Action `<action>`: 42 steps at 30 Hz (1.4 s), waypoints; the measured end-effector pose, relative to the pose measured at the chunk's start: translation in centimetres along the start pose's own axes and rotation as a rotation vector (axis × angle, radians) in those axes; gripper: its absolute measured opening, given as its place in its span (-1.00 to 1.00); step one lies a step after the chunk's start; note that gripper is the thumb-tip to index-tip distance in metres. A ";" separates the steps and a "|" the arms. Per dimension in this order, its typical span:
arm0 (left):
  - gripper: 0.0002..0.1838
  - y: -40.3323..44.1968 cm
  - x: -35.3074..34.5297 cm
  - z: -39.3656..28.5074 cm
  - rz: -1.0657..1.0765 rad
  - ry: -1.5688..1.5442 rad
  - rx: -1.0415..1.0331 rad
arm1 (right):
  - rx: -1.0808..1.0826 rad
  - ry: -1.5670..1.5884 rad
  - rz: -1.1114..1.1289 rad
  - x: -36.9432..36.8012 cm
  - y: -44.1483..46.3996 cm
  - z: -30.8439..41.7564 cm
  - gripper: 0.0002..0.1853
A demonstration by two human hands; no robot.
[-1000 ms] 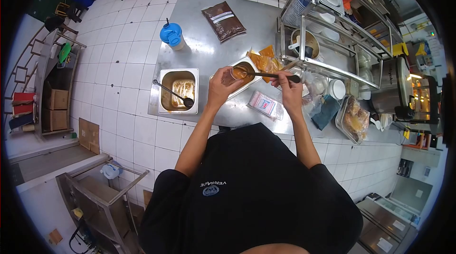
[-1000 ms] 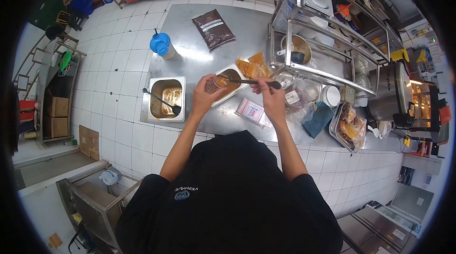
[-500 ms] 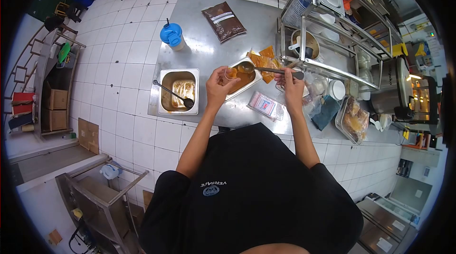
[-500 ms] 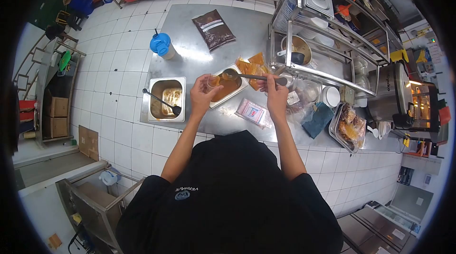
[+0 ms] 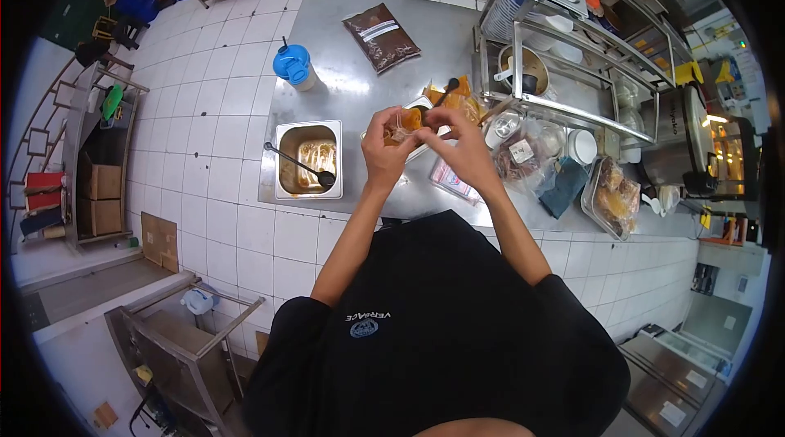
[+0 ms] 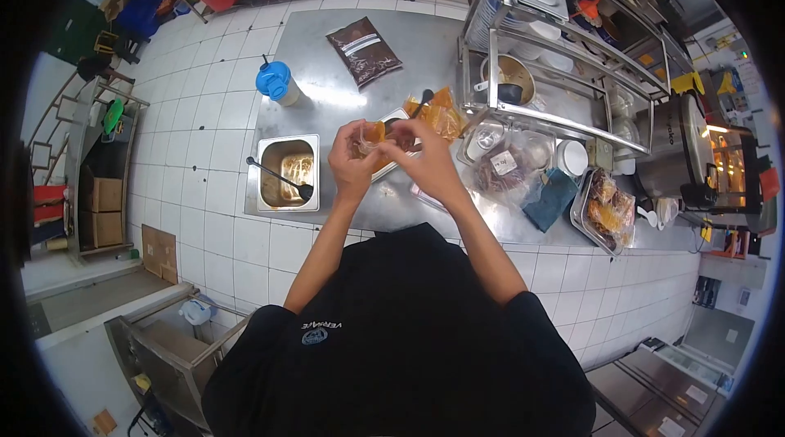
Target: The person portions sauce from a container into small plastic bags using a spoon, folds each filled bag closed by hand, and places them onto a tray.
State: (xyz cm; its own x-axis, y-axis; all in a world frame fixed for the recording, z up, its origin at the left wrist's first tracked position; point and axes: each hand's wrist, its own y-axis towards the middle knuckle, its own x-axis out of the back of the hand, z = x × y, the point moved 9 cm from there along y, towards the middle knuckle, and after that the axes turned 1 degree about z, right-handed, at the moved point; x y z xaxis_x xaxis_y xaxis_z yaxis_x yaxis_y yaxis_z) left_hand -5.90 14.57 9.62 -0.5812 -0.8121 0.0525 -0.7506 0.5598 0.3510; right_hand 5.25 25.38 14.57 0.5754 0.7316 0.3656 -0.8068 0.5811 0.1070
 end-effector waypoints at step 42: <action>-0.89 -2.2 -15.5 -4.5 0.386 -0.214 0.166 | 0.159 -0.054 -0.281 14.0 -6.8 -1.1 -0.86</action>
State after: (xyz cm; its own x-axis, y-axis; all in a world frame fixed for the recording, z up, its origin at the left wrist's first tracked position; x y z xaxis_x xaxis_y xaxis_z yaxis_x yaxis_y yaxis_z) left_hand 6.19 25.20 12.25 -0.8661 -0.4974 -0.0504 -0.4973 0.8469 0.1882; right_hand 18.98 32.05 17.97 0.7741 0.5277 0.3496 -0.6306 0.6916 0.3521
